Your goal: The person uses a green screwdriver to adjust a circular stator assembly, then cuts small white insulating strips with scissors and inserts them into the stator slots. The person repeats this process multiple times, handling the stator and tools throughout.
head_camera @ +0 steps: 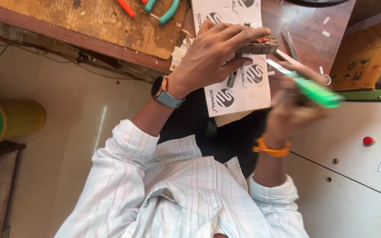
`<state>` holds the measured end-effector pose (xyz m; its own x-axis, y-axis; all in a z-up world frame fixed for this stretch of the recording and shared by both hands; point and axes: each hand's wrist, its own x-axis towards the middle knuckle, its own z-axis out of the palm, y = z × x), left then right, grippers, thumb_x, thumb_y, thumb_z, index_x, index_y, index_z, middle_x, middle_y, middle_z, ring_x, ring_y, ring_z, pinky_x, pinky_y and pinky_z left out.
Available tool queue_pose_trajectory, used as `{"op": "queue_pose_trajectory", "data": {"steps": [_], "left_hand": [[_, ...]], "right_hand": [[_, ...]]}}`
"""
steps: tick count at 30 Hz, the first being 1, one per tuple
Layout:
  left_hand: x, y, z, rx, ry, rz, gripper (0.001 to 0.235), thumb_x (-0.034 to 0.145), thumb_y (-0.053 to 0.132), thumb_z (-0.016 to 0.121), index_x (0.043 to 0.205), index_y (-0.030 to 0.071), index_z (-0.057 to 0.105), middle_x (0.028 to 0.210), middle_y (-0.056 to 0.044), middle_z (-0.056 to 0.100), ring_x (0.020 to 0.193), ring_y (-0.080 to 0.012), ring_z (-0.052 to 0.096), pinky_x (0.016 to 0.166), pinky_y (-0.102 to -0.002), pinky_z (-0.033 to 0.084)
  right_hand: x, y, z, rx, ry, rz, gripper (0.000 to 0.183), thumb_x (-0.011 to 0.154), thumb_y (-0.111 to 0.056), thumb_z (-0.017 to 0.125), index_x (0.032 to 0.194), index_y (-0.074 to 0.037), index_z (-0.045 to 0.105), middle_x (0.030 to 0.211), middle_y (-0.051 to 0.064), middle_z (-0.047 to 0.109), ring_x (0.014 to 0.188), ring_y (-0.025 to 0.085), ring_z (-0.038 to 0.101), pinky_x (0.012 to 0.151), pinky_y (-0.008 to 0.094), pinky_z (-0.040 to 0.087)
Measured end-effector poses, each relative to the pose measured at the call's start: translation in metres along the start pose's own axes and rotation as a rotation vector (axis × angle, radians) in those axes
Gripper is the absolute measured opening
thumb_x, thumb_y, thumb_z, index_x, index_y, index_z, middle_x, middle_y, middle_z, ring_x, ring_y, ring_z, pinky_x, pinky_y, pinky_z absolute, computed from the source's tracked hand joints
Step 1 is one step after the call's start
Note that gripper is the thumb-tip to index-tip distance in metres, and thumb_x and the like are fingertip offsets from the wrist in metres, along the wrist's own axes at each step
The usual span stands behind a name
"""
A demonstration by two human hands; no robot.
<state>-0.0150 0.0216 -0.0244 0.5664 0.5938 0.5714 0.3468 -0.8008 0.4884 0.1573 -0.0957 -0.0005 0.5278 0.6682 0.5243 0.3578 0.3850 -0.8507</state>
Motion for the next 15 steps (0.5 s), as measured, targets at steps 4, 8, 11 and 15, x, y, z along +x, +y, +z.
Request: {"op": "queue_pose_trajectory", "data": {"steps": [4, 8, 11, 15], "left_hand": [[-0.007, -0.007, 0.003, -0.056, 0.042, 0.033, 0.068, 0.105, 0.022, 0.078, 0.160, 0.026, 0.039, 0.127, 0.005, 0.071, 0.121, -0.0171, 0.065, 0.104, -0.038, 0.044], [-0.008, -0.003, 0.003, -0.057, 0.070, -0.007, 0.075, 0.098, 0.017, 0.078, 0.160, 0.029, 0.037, 0.129, 0.004, 0.072, 0.122, -0.0189, 0.065, 0.103, -0.038, 0.044], [-0.007, 0.004, 0.002, -0.053, 0.032, -0.094, 0.078, 0.096, 0.015, 0.078, 0.160, 0.030, 0.037, 0.123, 0.006, 0.073, 0.120, -0.0194, 0.066, 0.102, -0.040, 0.044], [-0.005, 0.005, 0.001, -0.064, -0.028, -0.133, 0.078, 0.097, 0.017, 0.078, 0.161, 0.027, 0.035, 0.121, 0.007, 0.073, 0.118, -0.0200, 0.065, 0.101, -0.043, 0.043]], "right_hand": [[0.071, 0.001, -0.044, -0.293, -0.388, 0.195, 0.025, 0.109, -0.021, 0.073, 0.119, 0.001, 0.068, 0.094, 0.010, 0.070, 0.064, 0.007, 0.056, 0.056, 0.024, 0.043], [0.118, 0.047, -0.025, -0.658, -0.804, 0.100, 0.028, 0.102, -0.017, 0.081, 0.121, 0.002, 0.074, 0.089, 0.010, 0.073, 0.073, 0.011, 0.065, 0.063, 0.029, 0.050], [0.116, 0.059, -0.011, -0.646, -0.640, -0.052, 0.024, 0.102, -0.015, 0.079, 0.120, 0.001, 0.075, 0.103, 0.010, 0.077, 0.085, 0.015, 0.072, 0.075, 0.030, 0.056], [0.097, 0.038, -0.015, -0.193, -0.771, 0.058, 0.035, 0.103, -0.020, 0.079, 0.130, 0.000, 0.067, 0.119, 0.013, 0.072, 0.108, 0.018, 0.072, 0.096, 0.031, 0.061]]}}
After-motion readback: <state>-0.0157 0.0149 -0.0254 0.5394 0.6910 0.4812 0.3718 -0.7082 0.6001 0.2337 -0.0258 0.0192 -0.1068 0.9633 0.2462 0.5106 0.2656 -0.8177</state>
